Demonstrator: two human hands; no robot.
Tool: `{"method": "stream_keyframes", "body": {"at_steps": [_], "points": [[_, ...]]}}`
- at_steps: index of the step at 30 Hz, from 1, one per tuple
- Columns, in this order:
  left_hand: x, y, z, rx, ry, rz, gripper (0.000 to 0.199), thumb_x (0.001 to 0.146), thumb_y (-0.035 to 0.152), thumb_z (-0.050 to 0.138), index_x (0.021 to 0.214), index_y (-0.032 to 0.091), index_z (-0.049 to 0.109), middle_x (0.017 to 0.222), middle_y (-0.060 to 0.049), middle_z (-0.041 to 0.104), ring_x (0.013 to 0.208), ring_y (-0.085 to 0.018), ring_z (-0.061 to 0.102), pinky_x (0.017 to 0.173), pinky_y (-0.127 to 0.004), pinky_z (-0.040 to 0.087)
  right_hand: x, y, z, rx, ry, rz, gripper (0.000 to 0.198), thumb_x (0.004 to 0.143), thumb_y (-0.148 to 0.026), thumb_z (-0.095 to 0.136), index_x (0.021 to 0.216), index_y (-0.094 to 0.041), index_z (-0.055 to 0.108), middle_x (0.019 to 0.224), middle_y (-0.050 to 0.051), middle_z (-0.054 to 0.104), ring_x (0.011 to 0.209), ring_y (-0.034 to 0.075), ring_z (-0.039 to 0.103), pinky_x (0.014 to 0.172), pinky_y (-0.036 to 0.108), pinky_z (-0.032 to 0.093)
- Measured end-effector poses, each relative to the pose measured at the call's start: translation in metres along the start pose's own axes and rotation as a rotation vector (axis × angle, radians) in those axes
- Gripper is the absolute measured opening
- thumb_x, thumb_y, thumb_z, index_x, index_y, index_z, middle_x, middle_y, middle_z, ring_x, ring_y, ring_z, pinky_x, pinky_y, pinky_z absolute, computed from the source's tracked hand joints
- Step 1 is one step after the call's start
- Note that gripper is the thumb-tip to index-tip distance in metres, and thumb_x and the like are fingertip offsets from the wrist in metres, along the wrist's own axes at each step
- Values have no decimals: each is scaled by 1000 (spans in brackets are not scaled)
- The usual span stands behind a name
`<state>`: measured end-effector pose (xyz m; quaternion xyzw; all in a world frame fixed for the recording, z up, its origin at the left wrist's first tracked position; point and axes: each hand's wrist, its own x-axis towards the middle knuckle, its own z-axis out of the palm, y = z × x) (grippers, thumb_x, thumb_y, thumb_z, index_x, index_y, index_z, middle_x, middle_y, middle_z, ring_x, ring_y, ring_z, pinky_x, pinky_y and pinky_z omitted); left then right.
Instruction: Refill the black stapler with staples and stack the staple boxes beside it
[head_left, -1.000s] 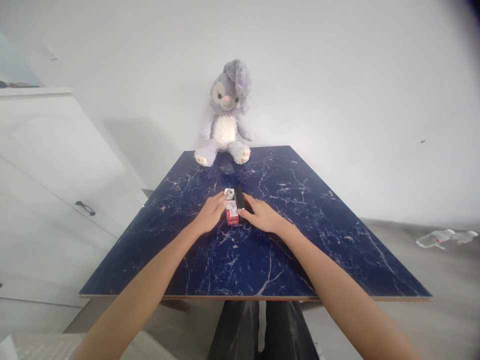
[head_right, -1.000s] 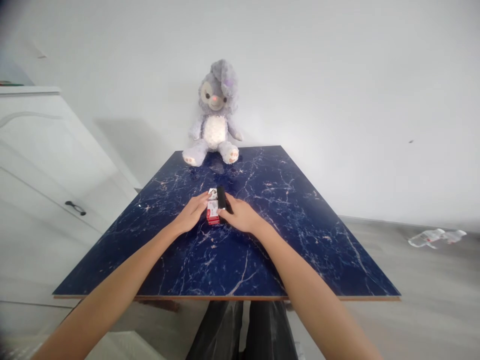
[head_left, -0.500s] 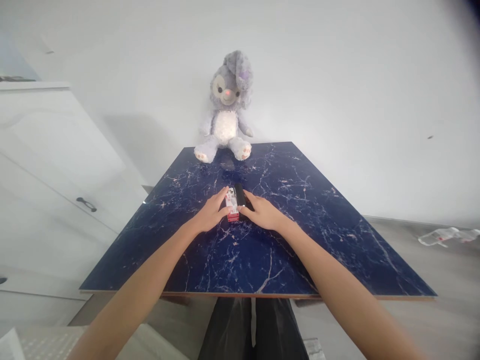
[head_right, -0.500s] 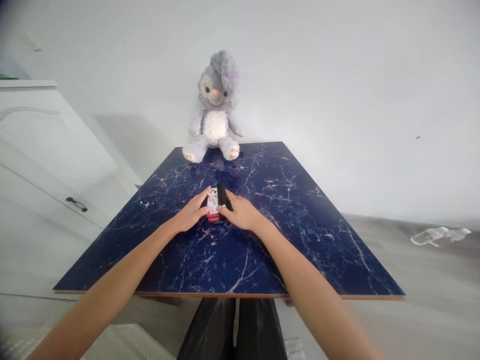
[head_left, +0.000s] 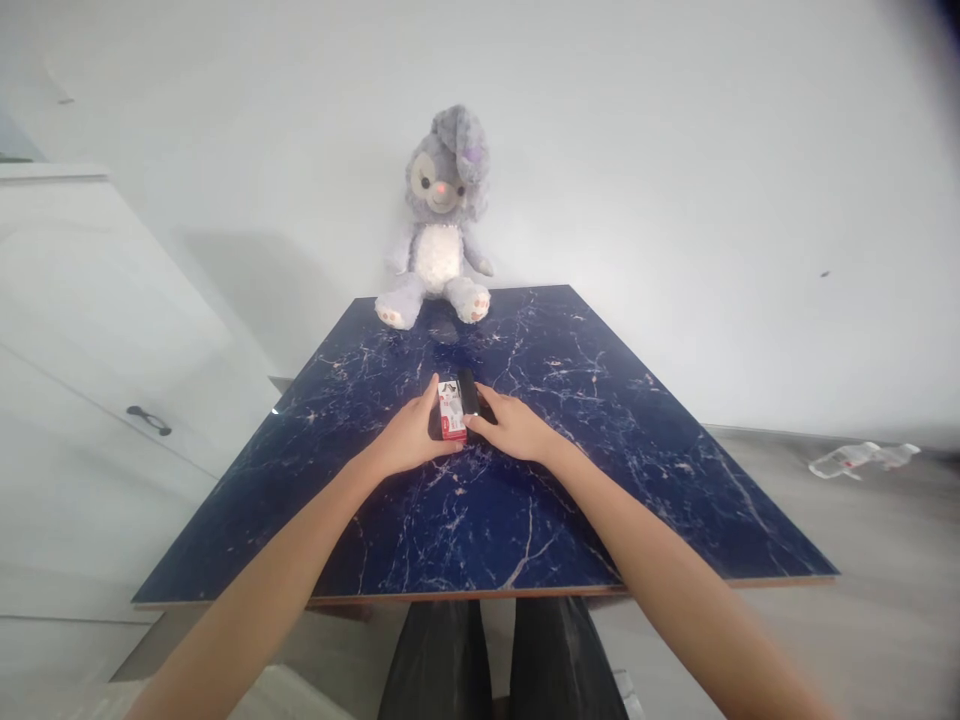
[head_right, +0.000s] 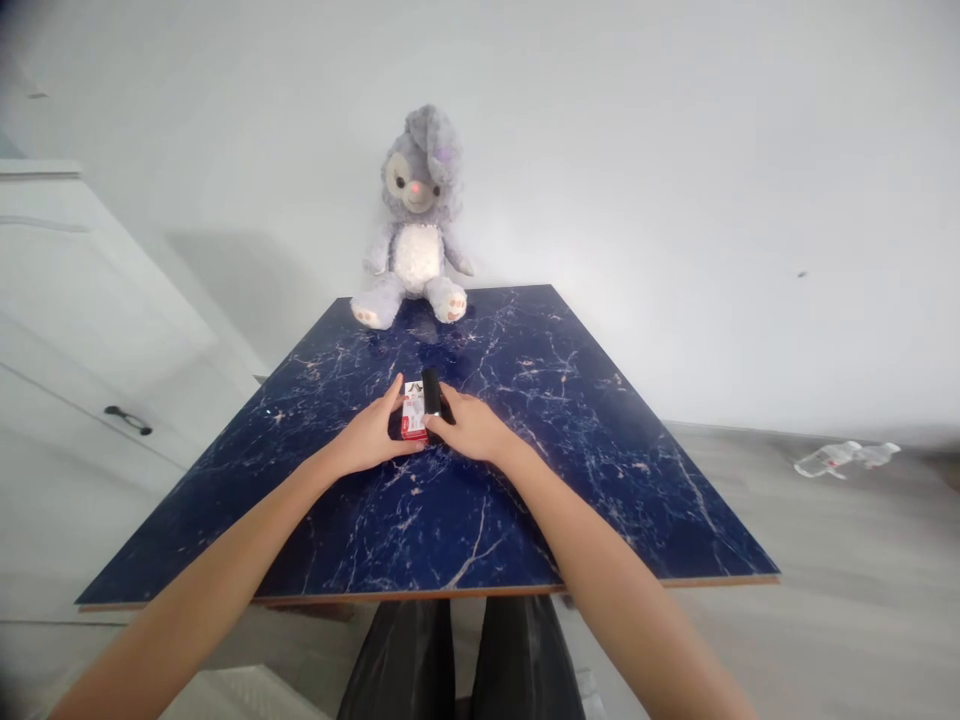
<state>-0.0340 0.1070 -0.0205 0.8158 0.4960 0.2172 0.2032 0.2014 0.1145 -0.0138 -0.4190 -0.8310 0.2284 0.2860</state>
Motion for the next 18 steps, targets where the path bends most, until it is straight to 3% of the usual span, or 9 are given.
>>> {"method": "stream_keyframes", "body": {"at_steps": [5, 8, 12, 15, 18], "points": [[19, -3, 17, 121, 93, 21, 121, 68, 65, 76, 160, 19, 12, 159, -18, 33, 149, -37, 23, 116, -49, 30, 4, 0, 1, -25, 101, 241, 49, 93, -39, 55, 139, -22, 50, 114, 9, 72, 100, 27, 70, 90, 37, 52], [52, 10, 38, 171, 124, 85, 119, 68, 66, 74, 159, 17, 15, 159, -17, 35, 150, -37, 21, 118, -49, 28, 6, 12, -5, -127, 257, 338, 51, 92, -37, 52, 139, -16, 49, 123, 13, 68, 111, 30, 66, 96, 40, 49], [117, 48, 78, 179, 107, 125, 114, 71, 62, 72, 158, 11, 17, 158, -18, 36, 149, -39, 23, 117, -49, 29, 5, 51, -25, -202, 511, 468, 68, 94, -42, 46, 149, -5, 33, 145, 24, 49, 132, 35, 51, 108, 47, 41], [160, 85, 108, 181, 86, 157, 108, 74, 53, 70, 158, 8, 18, 152, -20, 45, 148, -39, 26, 117, -47, 29, -2, 87, -50, -232, 613, 563, 66, 95, -42, 43, 149, -6, 34, 144, 25, 50, 130, 36, 53, 107, 50, 41], [186, 111, 130, 177, 68, 131, 99, 79, 49, 65, 157, 8, 20, 146, -21, 51, 146, -39, 31, 115, -46, 31, -9, 116, -69, -231, 711, 624, 59, 94, -39, 43, 146, -11, 40, 139, 21, 55, 126, 34, 56, 106, 49, 41]]}}
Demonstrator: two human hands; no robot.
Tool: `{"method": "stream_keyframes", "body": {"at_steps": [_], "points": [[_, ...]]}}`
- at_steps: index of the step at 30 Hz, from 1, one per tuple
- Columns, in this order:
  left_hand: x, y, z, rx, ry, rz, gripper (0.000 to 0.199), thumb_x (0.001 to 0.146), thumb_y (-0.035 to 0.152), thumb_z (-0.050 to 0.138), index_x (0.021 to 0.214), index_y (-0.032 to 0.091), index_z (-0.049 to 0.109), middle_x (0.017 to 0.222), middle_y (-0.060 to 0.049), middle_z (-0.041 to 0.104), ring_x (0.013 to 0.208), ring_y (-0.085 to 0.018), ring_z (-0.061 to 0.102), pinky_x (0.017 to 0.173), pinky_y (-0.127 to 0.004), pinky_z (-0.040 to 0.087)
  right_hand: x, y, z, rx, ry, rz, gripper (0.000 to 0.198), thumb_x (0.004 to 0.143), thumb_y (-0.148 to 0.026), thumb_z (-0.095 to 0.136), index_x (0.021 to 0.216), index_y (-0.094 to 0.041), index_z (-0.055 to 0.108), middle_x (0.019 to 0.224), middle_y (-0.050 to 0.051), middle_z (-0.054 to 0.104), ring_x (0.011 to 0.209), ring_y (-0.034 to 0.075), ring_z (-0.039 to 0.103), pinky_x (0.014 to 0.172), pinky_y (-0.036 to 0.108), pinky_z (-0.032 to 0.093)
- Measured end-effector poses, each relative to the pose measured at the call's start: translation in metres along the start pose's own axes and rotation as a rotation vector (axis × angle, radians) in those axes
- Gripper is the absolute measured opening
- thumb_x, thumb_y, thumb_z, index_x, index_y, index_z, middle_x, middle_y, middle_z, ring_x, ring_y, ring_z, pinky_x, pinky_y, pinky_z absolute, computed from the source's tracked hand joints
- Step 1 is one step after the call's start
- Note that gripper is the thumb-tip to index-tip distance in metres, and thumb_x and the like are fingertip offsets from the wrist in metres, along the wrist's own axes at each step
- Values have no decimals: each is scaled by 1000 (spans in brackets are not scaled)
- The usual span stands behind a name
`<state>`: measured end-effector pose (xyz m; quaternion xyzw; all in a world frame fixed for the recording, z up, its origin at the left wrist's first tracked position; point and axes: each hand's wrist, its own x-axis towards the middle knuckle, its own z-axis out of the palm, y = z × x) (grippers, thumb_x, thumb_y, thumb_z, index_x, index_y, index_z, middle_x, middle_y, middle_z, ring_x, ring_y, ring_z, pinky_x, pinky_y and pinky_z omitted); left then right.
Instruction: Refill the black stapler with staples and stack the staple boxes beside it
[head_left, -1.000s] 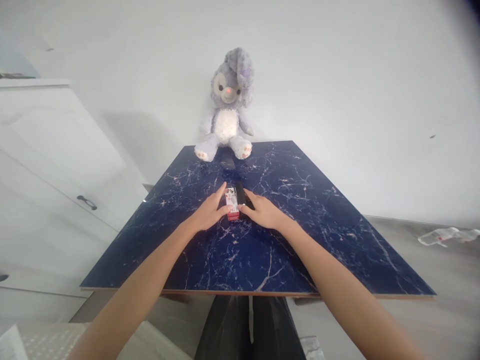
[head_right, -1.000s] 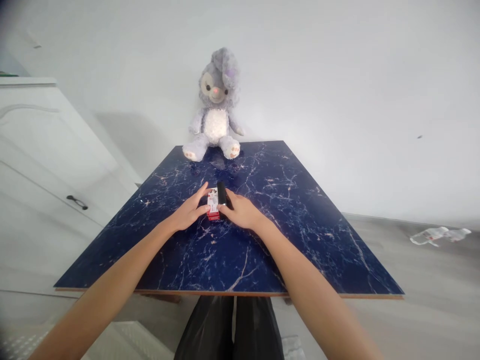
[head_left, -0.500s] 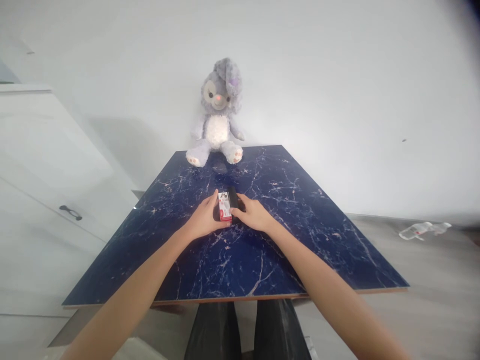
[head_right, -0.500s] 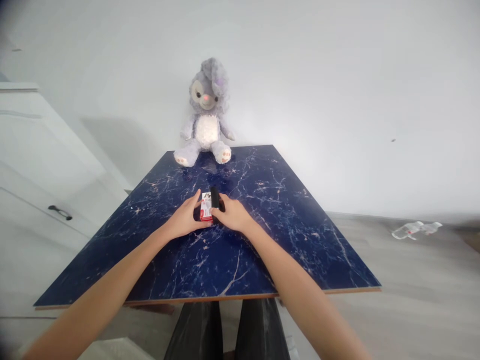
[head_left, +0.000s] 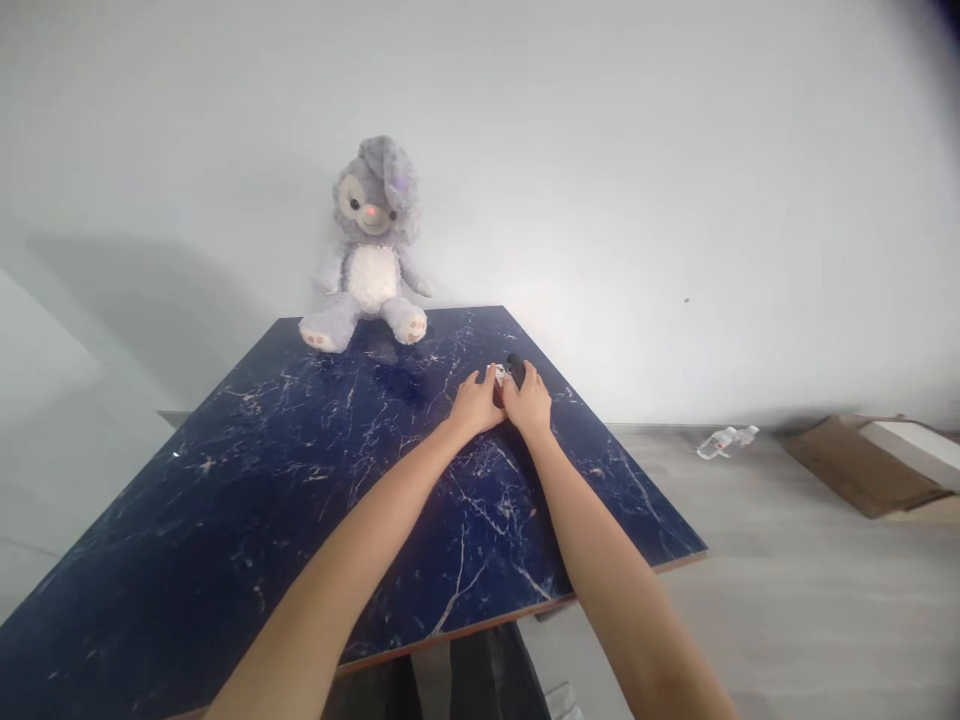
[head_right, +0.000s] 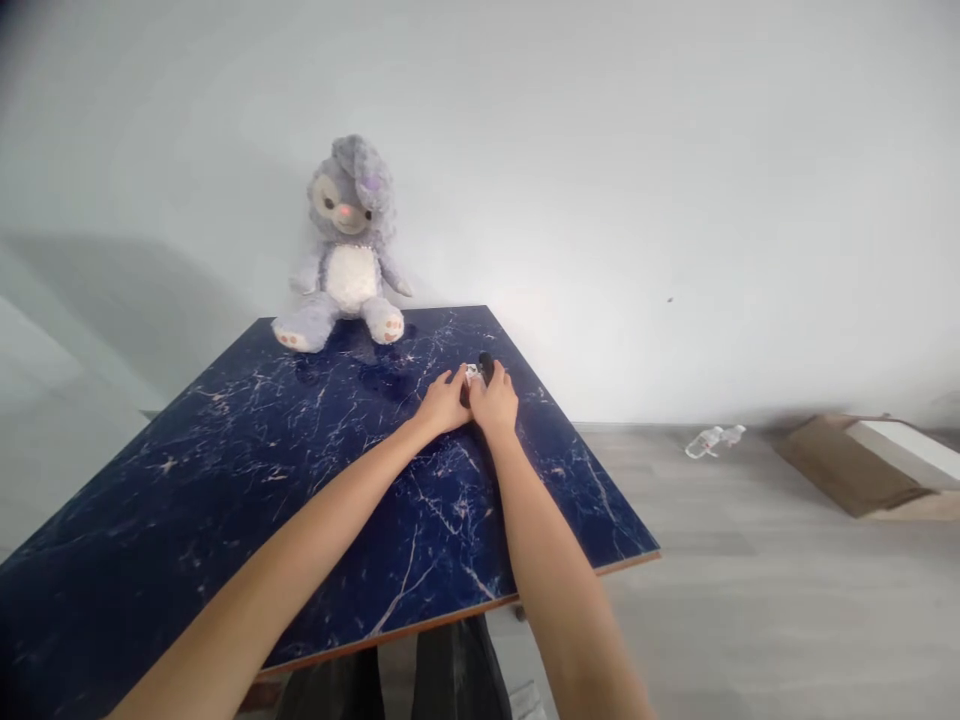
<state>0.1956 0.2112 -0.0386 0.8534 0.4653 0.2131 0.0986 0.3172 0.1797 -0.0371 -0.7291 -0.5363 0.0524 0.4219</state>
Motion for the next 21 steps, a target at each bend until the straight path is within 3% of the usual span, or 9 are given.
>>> {"method": "stream_keyframes", "body": {"at_steps": [4, 8, 12, 15, 17, 19, 21], "points": [[7, 11, 11, -10, -44, -44, 96, 82, 55, 59, 157, 10, 20, 147, -21, 50, 144, -41, 33, 114, -48, 30, 10, 12, 3, 32, 94, 53, 55, 94, -41, 44, 141, -12, 46, 133, 21, 59, 122, 34, 56, 104, 48, 41], [-4, 0, 5, 14, -3, -41, 98, 83, 66, 55, 156, 10, 24, 155, -21, 41, 142, -42, 35, 114, -51, 29, 5, 10, 4, 14, 335, -17, 50, 98, -41, 37, 134, -10, 51, 134, 22, 55, 124, 34, 50, 107, 50, 36], [-32, -41, -24, -19, 122, 23, 61, 100, 51, 37, 147, 12, 43, 143, -15, 56, 131, -31, 50, 110, -44, 36, -6, -2, -4, 9, 475, -199, 44, 100, -37, 34, 134, -13, 49, 138, 19, 51, 129, 30, 45, 110, 50, 33], [-64, -82, -56, 43, 198, 83, 44, 101, 42, 39, 132, 17, 60, 127, -10, 68, 119, -26, 57, 106, -41, 39, -20, -24, -2, 37, 426, -387, 37, 100, -34, 37, 129, -16, 52, 139, 17, 49, 131, 29, 43, 110, 50, 32], [-85, -103, -73, 114, 252, 11, 39, 102, 38, 37, 121, 19, 66, 117, -9, 71, 111, -26, 60, 102, -42, 41, -32, -46, 10, 82, 326, -536, 27, 100, -31, 40, 114, -18, 59, 131, 15, 55, 127, 27, 46, 109, 47, 33], [-99, -112, -82, 202, 279, -84, 36, 102, 35, 37, 114, 19, 67, 109, -10, 72, 104, -28, 61, 98, -44, 42, -45, -72, 27, 101, 168, -689, 23, 100, -27, 41, 99, -19, 62, 121, 13, 60, 118, 25, 51, 105, 42, 36], [-105, -113, -82, 278, 246, -126, 30, 99, 31, 43, 110, 19, 68, 109, -11, 71, 104, -30, 59, 95, -45, 42, -55, -94, 47, 44, -46, -842, 22, 99, -27, 42, 99, -19, 63, 117, 12, 63, 112, 24, 54, 102, 39, 38]]}}
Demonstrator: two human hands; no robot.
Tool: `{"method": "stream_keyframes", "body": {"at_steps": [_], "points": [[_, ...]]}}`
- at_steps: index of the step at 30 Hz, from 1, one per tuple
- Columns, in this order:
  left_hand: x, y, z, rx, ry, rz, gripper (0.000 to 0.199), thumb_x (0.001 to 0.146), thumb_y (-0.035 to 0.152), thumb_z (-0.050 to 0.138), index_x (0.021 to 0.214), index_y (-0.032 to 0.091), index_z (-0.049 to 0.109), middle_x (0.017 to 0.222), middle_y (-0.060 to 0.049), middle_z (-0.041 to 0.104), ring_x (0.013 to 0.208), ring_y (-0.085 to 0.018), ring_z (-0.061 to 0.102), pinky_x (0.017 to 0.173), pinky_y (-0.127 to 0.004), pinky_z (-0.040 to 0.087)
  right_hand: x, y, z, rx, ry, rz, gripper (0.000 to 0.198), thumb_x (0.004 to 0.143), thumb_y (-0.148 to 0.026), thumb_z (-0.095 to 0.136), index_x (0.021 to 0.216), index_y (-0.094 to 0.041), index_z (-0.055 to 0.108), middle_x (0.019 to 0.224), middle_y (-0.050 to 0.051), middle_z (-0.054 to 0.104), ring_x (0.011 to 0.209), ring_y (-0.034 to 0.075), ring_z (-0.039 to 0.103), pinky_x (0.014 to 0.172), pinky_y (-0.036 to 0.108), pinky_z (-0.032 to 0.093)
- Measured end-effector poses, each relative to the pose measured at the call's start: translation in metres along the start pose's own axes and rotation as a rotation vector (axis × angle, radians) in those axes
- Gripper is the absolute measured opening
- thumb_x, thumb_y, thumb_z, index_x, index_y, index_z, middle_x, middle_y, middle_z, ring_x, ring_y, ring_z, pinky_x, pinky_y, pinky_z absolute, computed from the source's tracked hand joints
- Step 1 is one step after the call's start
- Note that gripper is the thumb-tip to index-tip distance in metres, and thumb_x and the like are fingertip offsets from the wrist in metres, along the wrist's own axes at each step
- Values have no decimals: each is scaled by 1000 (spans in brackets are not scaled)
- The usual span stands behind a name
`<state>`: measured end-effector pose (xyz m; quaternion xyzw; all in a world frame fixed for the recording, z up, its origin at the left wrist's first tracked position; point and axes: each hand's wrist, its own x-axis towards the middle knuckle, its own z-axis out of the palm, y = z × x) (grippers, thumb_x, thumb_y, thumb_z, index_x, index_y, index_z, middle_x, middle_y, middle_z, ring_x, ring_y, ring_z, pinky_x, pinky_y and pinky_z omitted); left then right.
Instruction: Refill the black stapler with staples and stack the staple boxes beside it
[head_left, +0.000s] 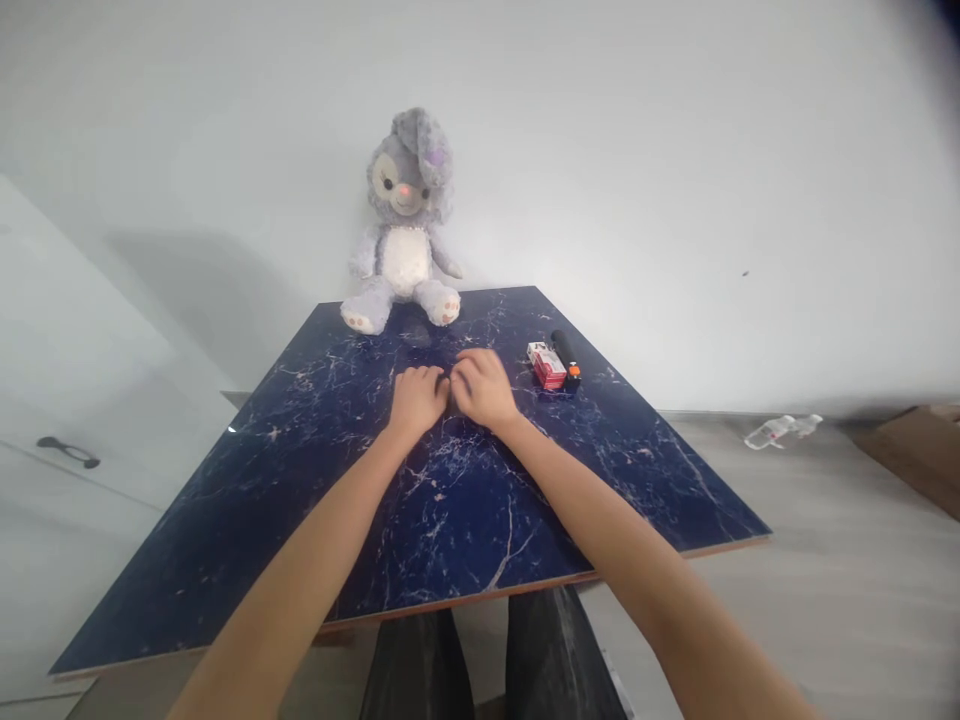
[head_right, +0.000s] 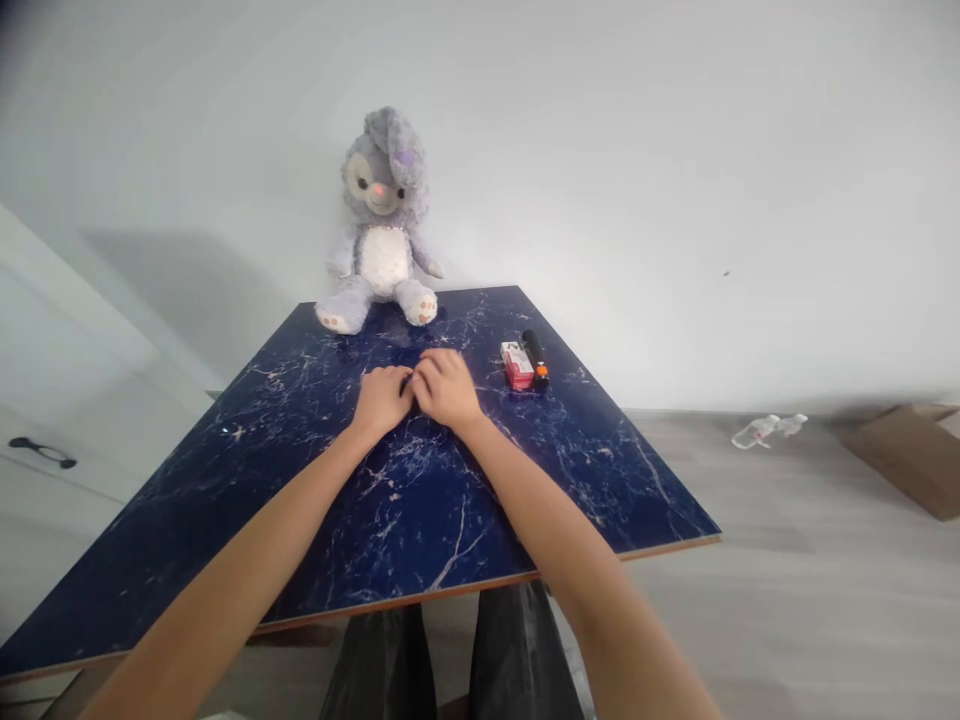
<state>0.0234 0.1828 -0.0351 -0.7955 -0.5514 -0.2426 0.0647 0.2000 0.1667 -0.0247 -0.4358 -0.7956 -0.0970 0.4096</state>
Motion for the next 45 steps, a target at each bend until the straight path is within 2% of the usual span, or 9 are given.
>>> {"method": "stream_keyframes", "body": {"at_steps": [1, 3, 7, 21, 26, 31, 37, 41, 45], "points": [[-1, 1, 1, 23, -24, -3, 27, 97, 28, 46, 109, 19, 68, 111, -12, 70, 106, -31, 58, 94, -45, 42, 4, -8, 9, -7, -115, -38, 23, 99, -27, 42, 101, -19, 63, 112, 11, 65, 106, 23, 56, 98, 37, 40], [-2, 3, 3, 29, -69, -8, 26, 95, 26, 49, 111, 19, 68, 117, -12, 69, 109, -31, 57, 94, -43, 42, 9, -15, 22, -50, -288, 27, 24, 99, -27, 40, 106, -19, 62, 103, 9, 68, 95, 22, 60, 87, 33, 43], [-1, 0, 7, 3, -92, 1, 36, 100, 30, 41, 127, 19, 62, 124, -11, 67, 111, -29, 56, 96, -43, 42, 9, -6, 30, -121, -417, 184, 24, 98, -25, 40, 108, -20, 61, 103, 8, 70, 88, 22, 63, 76, 30, 43], [-3, -3, 11, -16, -109, 54, 34, 97, 33, 45, 119, 21, 69, 128, -11, 63, 116, -31, 51, 100, -46, 41, -3, 6, 26, -11, -426, 100, 23, 94, -18, 47, 102, -16, 68, 99, 9, 67, 92, 21, 57, 93, 34, 40], [-3, -3, 10, -23, -116, 57, 36, 97, 32, 45, 121, 19, 68, 129, -12, 63, 118, -31, 50, 102, -46, 39, -3, 6, 22, 120, -405, 182, 38, 89, -15, 52, 127, -16, 58, 90, 5, 69, 89, 20, 61, 87, 30, 44], [-3, -1, 10, -15, -127, 53, 36, 97, 32, 45, 122, 19, 68, 130, -12, 62, 118, -32, 50, 101, -46, 41, -3, 8, 21, 172, -398, 164, 31, 88, -16, 52, 117, -19, 64, 94, 4, 70, 86, 18, 63, 84, 29, 45], [-4, -2, 12, -12, -115, 39, 36, 97, 34, 47, 123, 20, 68, 133, -11, 62, 121, -32, 50, 103, -46, 40, -3, 9, 21, 212, -388, 263, 50, 88, -16, 55, 138, -15, 49, 88, 3, 72, 85, 19, 66, 85, 29, 47], [-7, -3, 12, -22, -114, 51, 38, 97, 34, 47, 125, 18, 67, 136, -12, 60, 123, -31, 50, 105, -45, 40, -2, 9, 22, 220, -389, 256, 44, 88, -16, 55, 133, -16, 54, 87, 2, 71, 84, 18, 65, 85, 29, 47], [-8, -4, 12, -15, -118, 56, 37, 98, 33, 45, 125, 19, 67, 136, -11, 60, 124, -30, 50, 106, -44, 40, -3, 10, 23, 175, -406, 201, 30, 90, -17, 54, 117, -19, 66, 92, 4, 69, 86, 17, 62, 87, 28, 46]]}}
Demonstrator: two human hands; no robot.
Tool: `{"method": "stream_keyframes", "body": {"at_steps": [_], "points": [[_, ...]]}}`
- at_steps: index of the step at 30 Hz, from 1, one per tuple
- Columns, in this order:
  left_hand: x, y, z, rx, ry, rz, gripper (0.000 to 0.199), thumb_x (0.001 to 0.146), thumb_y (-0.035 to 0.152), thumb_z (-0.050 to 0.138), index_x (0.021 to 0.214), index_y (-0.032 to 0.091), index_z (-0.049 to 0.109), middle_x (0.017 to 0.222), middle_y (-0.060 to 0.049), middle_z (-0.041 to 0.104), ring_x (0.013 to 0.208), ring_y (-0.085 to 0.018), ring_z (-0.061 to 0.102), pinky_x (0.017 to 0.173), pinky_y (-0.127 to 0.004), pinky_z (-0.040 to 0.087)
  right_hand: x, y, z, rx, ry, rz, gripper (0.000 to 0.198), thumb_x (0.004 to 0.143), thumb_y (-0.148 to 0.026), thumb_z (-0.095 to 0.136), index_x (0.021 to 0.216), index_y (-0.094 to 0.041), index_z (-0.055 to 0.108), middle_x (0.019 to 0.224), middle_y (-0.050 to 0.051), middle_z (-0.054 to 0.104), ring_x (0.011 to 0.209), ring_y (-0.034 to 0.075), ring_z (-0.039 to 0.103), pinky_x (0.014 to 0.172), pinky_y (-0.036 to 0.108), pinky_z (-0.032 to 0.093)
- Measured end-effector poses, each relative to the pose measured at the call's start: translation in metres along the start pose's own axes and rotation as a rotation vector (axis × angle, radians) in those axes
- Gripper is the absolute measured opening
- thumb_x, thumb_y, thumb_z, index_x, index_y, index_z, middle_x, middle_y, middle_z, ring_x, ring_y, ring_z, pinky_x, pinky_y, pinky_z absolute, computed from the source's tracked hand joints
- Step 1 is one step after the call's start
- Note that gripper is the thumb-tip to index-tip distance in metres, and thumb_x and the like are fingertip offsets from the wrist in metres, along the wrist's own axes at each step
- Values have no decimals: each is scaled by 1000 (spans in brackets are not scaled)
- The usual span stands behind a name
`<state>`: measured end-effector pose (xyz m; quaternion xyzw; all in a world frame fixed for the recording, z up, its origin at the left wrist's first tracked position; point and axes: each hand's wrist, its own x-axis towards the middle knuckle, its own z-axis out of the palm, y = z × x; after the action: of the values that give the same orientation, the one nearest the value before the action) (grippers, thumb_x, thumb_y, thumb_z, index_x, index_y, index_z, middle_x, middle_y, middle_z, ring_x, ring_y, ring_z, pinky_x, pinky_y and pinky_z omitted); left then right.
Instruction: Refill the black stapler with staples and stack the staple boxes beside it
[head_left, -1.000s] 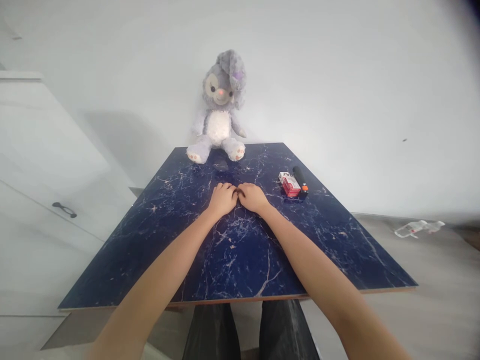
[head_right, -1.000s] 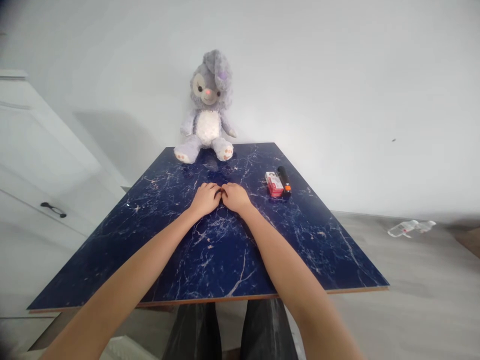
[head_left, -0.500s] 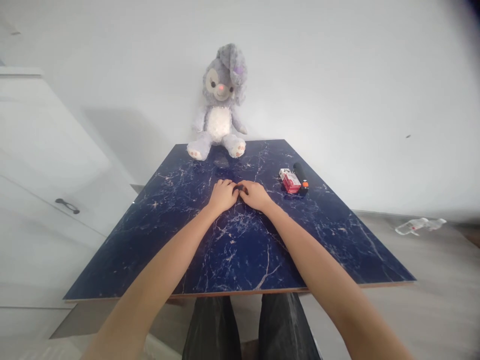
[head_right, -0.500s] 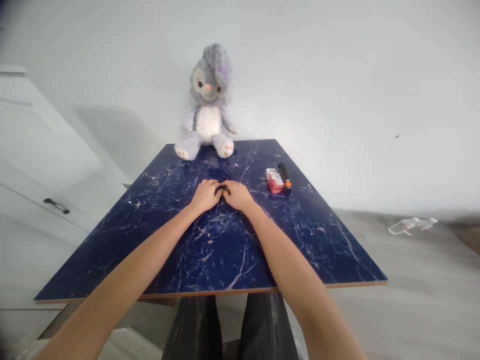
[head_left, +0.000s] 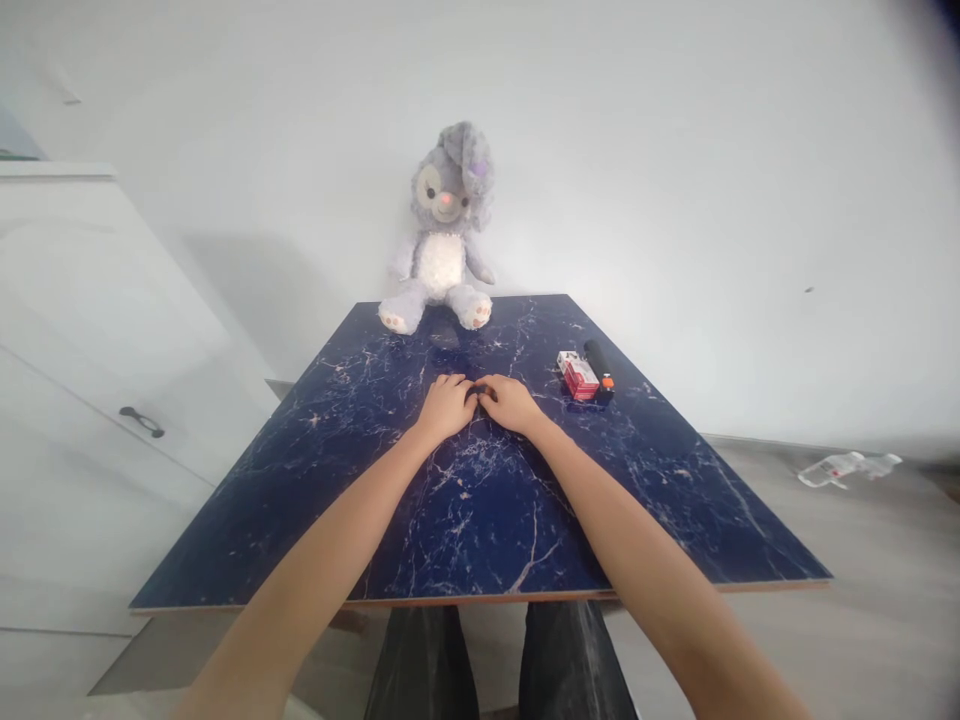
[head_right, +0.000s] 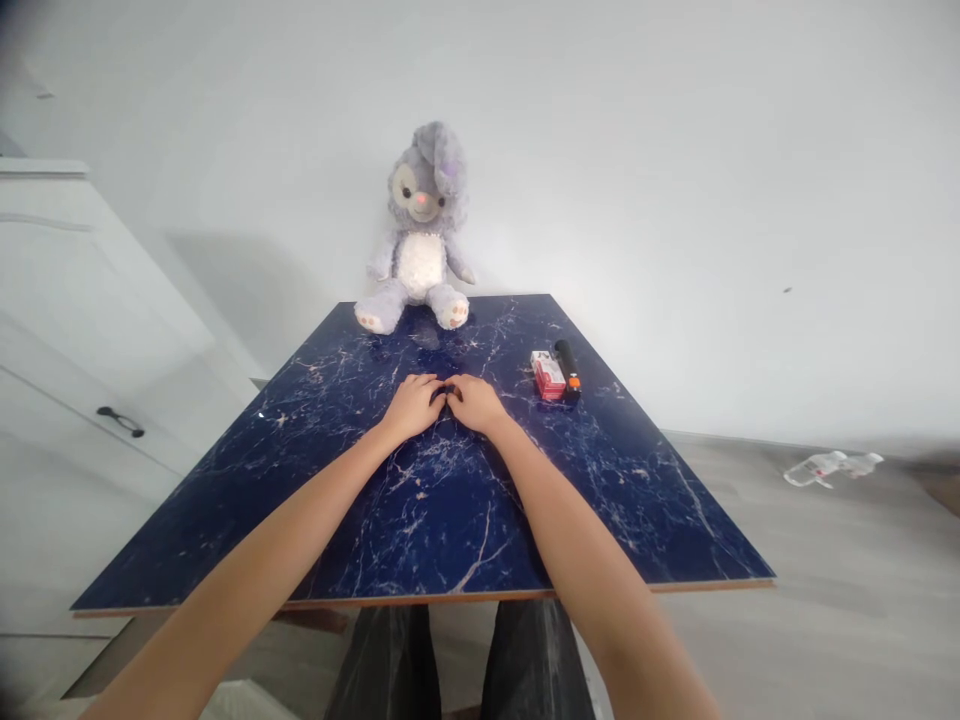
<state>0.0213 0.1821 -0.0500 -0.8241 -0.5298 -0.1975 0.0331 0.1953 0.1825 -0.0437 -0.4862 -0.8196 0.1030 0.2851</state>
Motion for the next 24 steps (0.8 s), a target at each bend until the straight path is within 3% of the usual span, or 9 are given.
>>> {"method": "stream_keyframes", "body": {"at_steps": [9, 19, 21, 24], "points": [[0, -1, -2, 15, 9, 14, 35, 97, 32, 46, 121, 19, 68, 133, -11, 62, 120, -29, 52, 103, -43, 42, 1, -2, 1, -86, -36, -44, 23, 93, -18, 51, 106, -21, 70, 94, 5, 65, 87, 17, 61, 83, 26, 44], [0, 1, -5, -22, -13, -8, 34, 98, 33, 47, 122, 21, 68, 134, -10, 61, 124, -30, 50, 106, -45, 40, -1, -4, 0, -120, -47, -75, 25, 95, -19, 48, 107, -20, 69, 99, 7, 64, 92, 19, 60, 87, 29, 44], [0, 0, -4, -37, -11, -4, 34, 97, 33, 48, 121, 21, 68, 135, -10, 61, 125, -30, 50, 107, -45, 40, -2, -1, -7, -170, 37, -71, 25, 94, -19, 49, 108, -20, 69, 102, 9, 64, 99, 22, 57, 93, 34, 43], [2, -2, -3, -48, 34, -38, 34, 96, 33, 50, 122, 20, 68, 136, -12, 58, 127, -31, 50, 109, -46, 39, -3, 9, -27, -275, 323, 55, 29, 92, -19, 48, 113, -19, 68, 112, 13, 63, 113, 30, 50, 101, 45, 38]]}}
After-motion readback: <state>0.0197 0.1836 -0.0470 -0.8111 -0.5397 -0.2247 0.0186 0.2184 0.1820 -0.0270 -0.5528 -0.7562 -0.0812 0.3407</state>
